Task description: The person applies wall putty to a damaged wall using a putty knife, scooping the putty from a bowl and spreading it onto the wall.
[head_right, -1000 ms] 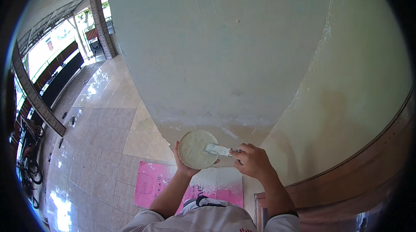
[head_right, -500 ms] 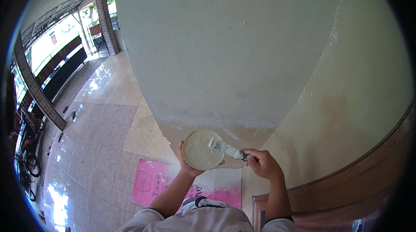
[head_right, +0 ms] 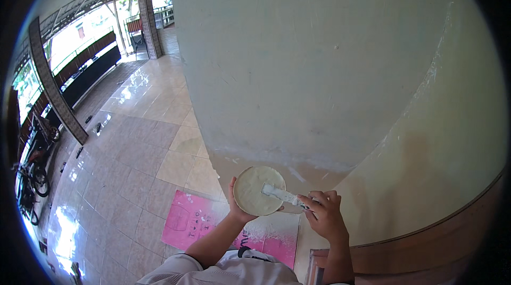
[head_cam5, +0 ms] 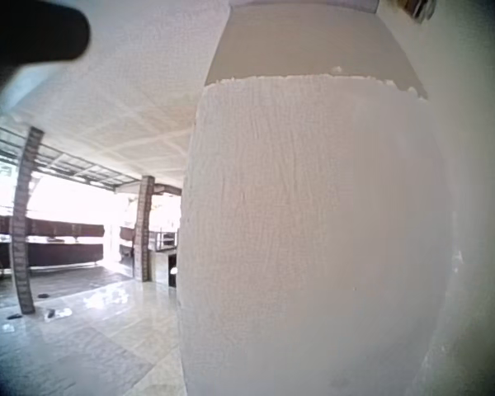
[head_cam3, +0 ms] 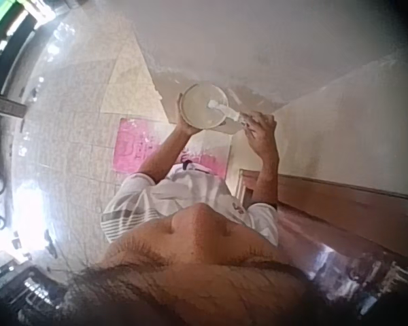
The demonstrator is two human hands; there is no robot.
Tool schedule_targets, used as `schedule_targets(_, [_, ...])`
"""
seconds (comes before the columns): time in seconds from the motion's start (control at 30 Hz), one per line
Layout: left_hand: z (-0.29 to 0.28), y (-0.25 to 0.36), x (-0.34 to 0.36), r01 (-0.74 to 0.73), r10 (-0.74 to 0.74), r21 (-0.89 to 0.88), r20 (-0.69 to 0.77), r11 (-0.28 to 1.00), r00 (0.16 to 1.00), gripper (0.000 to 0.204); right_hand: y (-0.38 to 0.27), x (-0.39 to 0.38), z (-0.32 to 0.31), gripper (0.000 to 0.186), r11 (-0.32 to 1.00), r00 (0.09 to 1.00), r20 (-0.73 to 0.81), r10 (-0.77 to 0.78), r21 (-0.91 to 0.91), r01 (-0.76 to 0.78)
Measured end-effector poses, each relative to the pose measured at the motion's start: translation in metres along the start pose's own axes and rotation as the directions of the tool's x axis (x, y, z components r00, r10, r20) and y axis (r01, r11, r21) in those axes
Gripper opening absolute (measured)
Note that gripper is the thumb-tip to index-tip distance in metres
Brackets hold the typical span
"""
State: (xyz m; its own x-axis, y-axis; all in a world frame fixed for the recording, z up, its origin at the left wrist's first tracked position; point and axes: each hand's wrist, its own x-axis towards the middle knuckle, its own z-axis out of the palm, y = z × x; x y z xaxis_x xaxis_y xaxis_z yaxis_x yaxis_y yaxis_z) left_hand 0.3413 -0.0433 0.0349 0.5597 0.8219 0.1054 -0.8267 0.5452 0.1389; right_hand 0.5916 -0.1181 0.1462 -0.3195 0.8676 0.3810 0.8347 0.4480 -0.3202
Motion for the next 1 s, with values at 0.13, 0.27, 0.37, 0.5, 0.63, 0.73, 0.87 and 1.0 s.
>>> schedule_targets(0.13, [-0.002,0.017,-0.006,0.02,-0.02,0.018,0.035,1.0,0.999,0.092,-0.013,0.004,0.021,0.06,1.0,1.0,-0.024,0.018,0.026,-0.017])
schedule_targets(0.27, [-0.014,0.051,-0.011,0.047,-0.033,-0.107,0.125,0.993,0.992,0.091,-0.037,0.021,0.049,0.062,0.999,0.999,-0.038,-0.032,0.024,0.033])
schedule_targets(0.37, [-0.009,0.075,-0.018,0.019,-0.007,-0.102,0.114,0.995,0.993,0.09,-0.048,0.035,0.074,0.063,0.997,0.996,-0.055,-0.066,0.037,0.068])
schedule_targets(0.5, [-0.015,0.108,-0.033,-0.02,0.022,-0.033,0.049,0.999,0.999,0.088,-0.064,0.061,0.106,0.066,0.96,0.996,-0.055,-0.063,0.269,0.076])
schedule_targets(0.63, [-0.027,0.133,-0.051,-0.038,0.038,-0.016,-0.005,0.999,0.999,0.088,-0.075,0.086,0.151,0.069,0.923,0.991,-0.136,-0.02,0.379,0.071])
schedule_targets(0.73, [-0.041,0.15,-0.063,-0.071,0.073,0.036,-0.078,0.997,0.994,0.096,-0.067,0.107,0.211,0.071,0.961,0.952,-0.304,-0.017,0.259,0.1])
schedule_targets(0.87, [-0.046,0.171,-0.085,-0.045,0.044,-0.059,-0.018,0.997,0.999,0.103,-0.055,0.139,0.283,0.072,0.99,0.893,-0.449,0.013,0.13,0.051])
schedule_targets(1.0, [-0.045,0.192,-0.106,-0.089,0.091,0.03,-0.051,0.996,0.995,0.106,-0.046,0.167,0.322,0.078,1.0,0.835,-0.55,0.014,0.029,0.002])
